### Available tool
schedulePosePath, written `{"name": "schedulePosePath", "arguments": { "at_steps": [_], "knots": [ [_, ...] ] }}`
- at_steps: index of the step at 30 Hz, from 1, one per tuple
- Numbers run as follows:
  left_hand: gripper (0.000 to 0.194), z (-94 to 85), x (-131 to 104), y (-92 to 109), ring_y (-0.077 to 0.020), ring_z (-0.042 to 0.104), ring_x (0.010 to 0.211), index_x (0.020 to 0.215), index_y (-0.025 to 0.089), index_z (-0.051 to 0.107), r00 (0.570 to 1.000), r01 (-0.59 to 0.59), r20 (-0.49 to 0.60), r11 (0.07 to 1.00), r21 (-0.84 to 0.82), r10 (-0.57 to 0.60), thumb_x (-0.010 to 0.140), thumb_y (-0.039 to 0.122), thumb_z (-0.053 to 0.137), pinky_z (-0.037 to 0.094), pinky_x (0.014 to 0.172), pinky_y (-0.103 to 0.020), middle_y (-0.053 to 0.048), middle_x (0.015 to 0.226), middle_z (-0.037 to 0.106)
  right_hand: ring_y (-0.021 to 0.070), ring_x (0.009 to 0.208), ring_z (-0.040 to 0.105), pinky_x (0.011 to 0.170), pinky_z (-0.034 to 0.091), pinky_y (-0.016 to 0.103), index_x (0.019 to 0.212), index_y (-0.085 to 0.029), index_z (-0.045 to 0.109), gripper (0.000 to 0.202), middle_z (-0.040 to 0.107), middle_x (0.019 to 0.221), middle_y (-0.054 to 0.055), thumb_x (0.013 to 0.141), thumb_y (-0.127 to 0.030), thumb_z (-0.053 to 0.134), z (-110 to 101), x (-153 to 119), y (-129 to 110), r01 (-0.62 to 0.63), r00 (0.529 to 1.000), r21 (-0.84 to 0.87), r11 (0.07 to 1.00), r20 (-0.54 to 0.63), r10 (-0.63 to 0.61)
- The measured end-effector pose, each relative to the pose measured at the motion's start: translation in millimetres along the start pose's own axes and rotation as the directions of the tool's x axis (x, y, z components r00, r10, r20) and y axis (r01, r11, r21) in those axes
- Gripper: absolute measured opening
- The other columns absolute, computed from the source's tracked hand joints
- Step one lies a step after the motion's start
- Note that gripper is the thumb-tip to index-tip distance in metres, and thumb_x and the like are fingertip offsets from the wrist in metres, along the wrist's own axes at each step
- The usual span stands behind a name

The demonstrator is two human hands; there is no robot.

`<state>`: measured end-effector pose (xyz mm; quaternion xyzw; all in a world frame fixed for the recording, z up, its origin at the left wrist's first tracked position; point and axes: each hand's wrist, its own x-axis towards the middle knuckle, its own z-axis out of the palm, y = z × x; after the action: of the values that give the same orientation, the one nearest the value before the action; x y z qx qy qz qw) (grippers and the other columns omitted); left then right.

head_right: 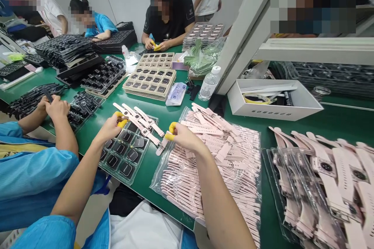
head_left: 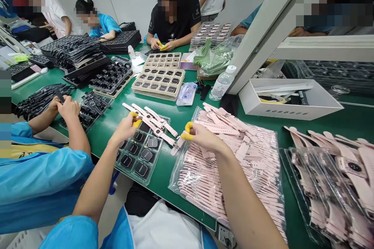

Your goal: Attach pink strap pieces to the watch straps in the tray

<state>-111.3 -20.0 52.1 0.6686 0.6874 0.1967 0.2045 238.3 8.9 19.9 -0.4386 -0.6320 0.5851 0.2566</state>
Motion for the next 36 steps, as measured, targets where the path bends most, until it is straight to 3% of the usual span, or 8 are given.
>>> {"name": "schedulePosePath", "arguments": {
  "at_steps": [3, 6, 10, 13, 18, 23, 28, 36],
  "knots": [
    [0.021, 14.4, 7.1, 24.2, -0.0211, 0.07, 0.096, 0.112, 0.019, 0.051, 0.997, -0.078, -0.047, 0.922, -0.38, 0.065, 0.093, 0.022, 0.057, 0.056, 0.082, -0.033, -0.011, 0.115, 0.071, 0.0182, 0.074, 0.059, 0.067, 0.046, 0.03, 0.087, -0.024, 0.06, 0.038, 0.062, 0.078, -0.001, 0.071, -0.048, 0.085, -2.9, -2.6, -12.2, 0.079, 0.989, 0.343, 0.936, -0.142, -0.031],
    [0.022, 49.6, 23.4, 55.2, -0.0165, 0.069, 0.088, 0.117, 0.019, 0.048, 0.981, -0.183, -0.056, 0.772, -0.609, 0.188, 0.097, 0.024, 0.054, 0.057, 0.077, -0.03, -0.01, 0.112, 0.07, 0.0172, 0.071, 0.063, 0.065, 0.051, 0.03, 0.092, -0.025, 0.06, 0.044, 0.062, 0.078, -0.002, 0.074, -0.058, 0.083, 9.5, -1.4, -22.5, 0.177, 0.958, 0.535, 0.826, -0.286, -0.02],
    [0.027, 106.4, 38.9, 78.6, -0.0173, 0.068, 0.089, 0.125, 0.019, 0.048, 0.954, -0.261, -0.084, 0.658, -0.706, 0.289, 0.099, 0.025, 0.053, 0.058, 0.076, -0.032, -0.012, 0.116, 0.068, 0.0143, 0.051, 0.055, 0.044, 0.042, 0.027, 0.091, -0.026, 0.056, 0.054, 0.061, 0.073, -0.004, 0.074, -0.071, 0.08, 35.7, 4.5, -23.2, 0.134, 0.978, 0.58, 0.803, -0.207, -0.013],
    [0.03, 130.5, 36.9, 76.6, -0.0219, 0.068, 0.105, 0.128, 0.018, 0.055, 0.916, -0.377, -0.15, 0.676, -0.633, 0.371, 0.098, 0.019, 0.05, 0.058, 0.093, -0.04, -0.013, 0.122, 0.068, 0.0113, 0.045, 0.046, 0.043, 0.036, 0.025, 0.084, -0.025, 0.054, 0.056, 0.054, 0.062, -0.006, 0.074, -0.074, 0.079, 51.5, 9.5, -13.5, 0.1, 0.984, 0.568, 0.817, -0.177, 0.003],
    [0.043, 132.3, 27.3, 70.3, -0.0268, 0.065, 0.117, 0.129, 0.019, 0.063, 0.826, -0.554, -0.174, 0.716, -0.426, 0.536, 0.09, 0.008, 0.05, 0.054, 0.105, -0.045, -0.013, 0.123, 0.069, 0.0093, 0.044, 0.035, 0.041, 0.031, 0.024, 0.073, -0.023, 0.052, 0.06, 0.045, 0.054, -0.005, 0.071, -0.076, 0.079, 64.1, 17.1, 7.8, -0.004, 0.992, 0.62, 0.785, -0.094, 0.08],
    [0.057, 127.2, 22.7, 73.7, -0.025, 0.064, 0.117, 0.137, 0.017, 0.061, 0.837, -0.537, -0.126, 0.753, -0.38, 0.533, 0.083, 0.004, 0.048, 0.054, 0.104, -0.041, -0.013, 0.127, 0.066, 0.0067, 0.042, 0.032, 0.039, 0.022, 0.02, 0.071, -0.023, 0.046, 0.06, 0.045, 0.054, -0.006, 0.07, -0.072, 0.08, 65.4, 14.7, 6.3, -0.041, 0.98, 0.612, 0.789, -0.13, 0.152],
    [0.063, 125.2, 22.7, 71.5, -0.025, 0.064, 0.118, 0.134, 0.017, 0.062, 0.853, -0.512, -0.135, 0.759, -0.403, 0.504, 0.074, 0.002, 0.047, 0.053, 0.105, -0.042, -0.012, 0.124, 0.068, 0.0044, 0.041, 0.029, 0.039, 0.017, 0.018, 0.077, -0.023, 0.046, 0.051, 0.046, 0.058, -0.008, 0.073, -0.063, 0.077, 68.2, 10.9, -7.5, -0.043, 0.988, 0.578, 0.815, -0.097, 0.121],
    [0.064, 113.2, 25.2, 69.1, -0.0243, 0.064, 0.119, 0.13, 0.019, 0.067, 0.796, -0.583, -0.076, 0.727, -0.363, 0.6, 0.073, 0.002, 0.044, 0.054, 0.105, -0.042, -0.012, 0.126, 0.069, 0.0043, 0.04, 0.024, 0.038, 0.014, 0.021, 0.074, -0.023, 0.047, 0.039, 0.043, 0.052, -0.009, 0.071, -0.055, 0.07, 60.2, 12.1, -10.8, -0.121, 0.992, 0.444, 0.888, 0.03, 0.121]
  ]
}}
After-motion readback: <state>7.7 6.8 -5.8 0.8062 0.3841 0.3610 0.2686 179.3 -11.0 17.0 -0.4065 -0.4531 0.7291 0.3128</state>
